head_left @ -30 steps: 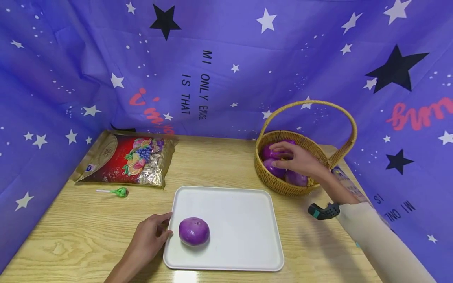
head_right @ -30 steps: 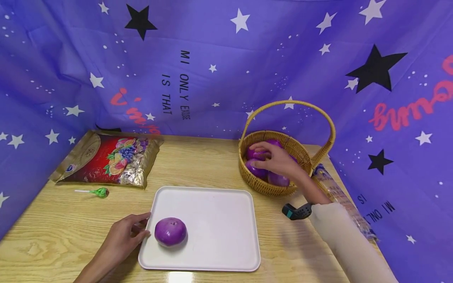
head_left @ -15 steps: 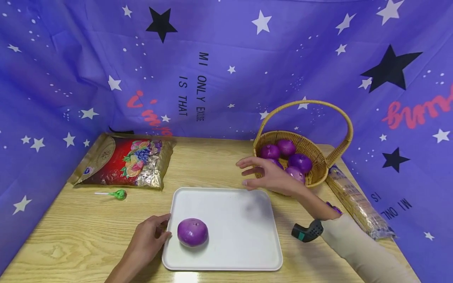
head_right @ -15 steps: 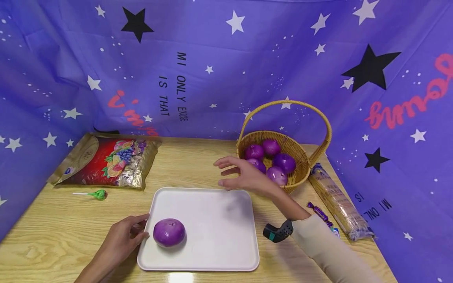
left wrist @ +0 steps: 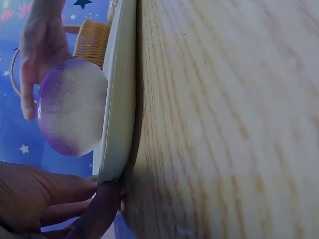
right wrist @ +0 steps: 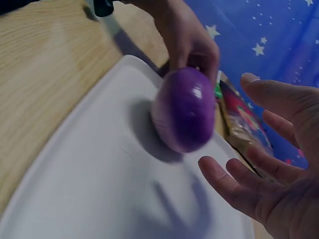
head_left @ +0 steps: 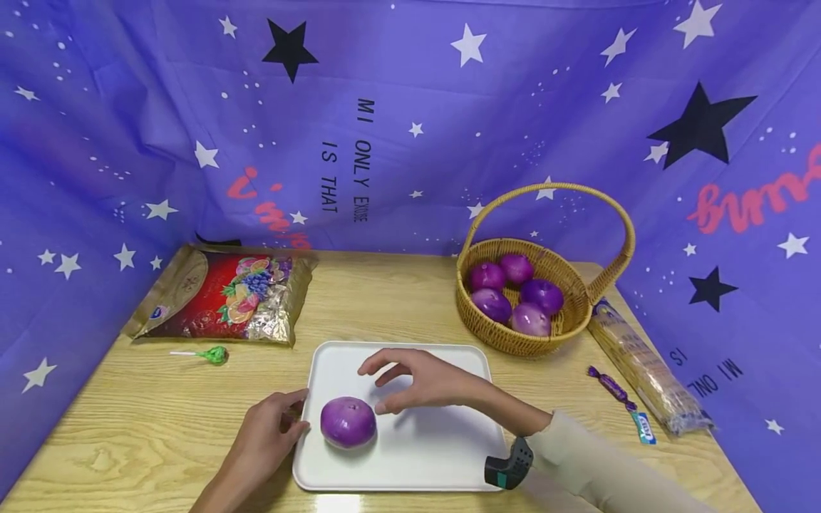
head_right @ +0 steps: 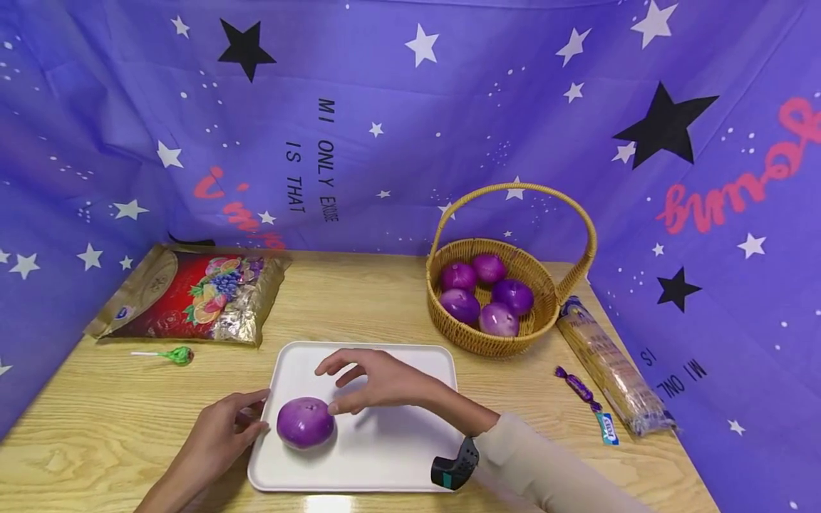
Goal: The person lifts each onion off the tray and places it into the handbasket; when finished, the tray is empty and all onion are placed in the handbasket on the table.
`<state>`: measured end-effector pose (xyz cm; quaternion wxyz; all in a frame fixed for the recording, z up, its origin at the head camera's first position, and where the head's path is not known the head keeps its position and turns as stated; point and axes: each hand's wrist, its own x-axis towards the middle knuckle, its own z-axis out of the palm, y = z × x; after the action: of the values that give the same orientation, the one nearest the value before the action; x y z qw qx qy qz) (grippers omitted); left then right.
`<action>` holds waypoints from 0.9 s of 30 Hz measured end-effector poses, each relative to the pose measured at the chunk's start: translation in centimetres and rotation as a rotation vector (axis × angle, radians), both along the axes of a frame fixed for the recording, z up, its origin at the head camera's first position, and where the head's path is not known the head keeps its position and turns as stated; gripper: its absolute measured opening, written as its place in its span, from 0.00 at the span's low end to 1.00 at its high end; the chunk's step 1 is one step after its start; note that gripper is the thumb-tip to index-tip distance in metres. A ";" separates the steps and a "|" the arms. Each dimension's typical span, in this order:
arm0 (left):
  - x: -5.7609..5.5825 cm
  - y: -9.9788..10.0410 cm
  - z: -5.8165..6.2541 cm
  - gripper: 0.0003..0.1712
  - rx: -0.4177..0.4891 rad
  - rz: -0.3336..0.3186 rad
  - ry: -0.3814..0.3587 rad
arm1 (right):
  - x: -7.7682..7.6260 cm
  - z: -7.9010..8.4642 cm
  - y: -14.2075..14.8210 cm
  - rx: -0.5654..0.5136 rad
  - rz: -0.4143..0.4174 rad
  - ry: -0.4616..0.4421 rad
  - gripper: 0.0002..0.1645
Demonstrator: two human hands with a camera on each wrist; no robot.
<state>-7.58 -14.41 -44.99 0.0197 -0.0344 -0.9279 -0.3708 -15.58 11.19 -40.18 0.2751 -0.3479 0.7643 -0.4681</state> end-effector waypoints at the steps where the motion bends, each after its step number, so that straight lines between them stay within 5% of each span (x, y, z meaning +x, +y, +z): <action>1: 0.0 0.0 0.0 0.26 -0.001 0.000 0.001 | 0.2 -0.3 -0.3 0.004 0.006 0.001 0.32; 8: 0.0 -0.1 -0.1 0.26 0.002 -0.002 0.001 | 1.0 -1.4 -2.0 0.014 0.047 -0.029 0.33; 17: -0.1 -0.1 -0.3 0.26 0.003 0.000 -0.002 | 1.3 -1.7 -3.4 0.066 0.139 0.176 0.34; 27: -0.1 -0.2 -0.5 0.26 0.000 -0.005 0.007 | 1.2 -2.2 -3.8 0.116 0.146 0.250 0.32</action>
<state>-7.67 -14.65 -45.48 0.0220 -0.0379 -0.9277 -0.3707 -14.42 7.40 -42.34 0.2307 -0.4418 0.7909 -0.3550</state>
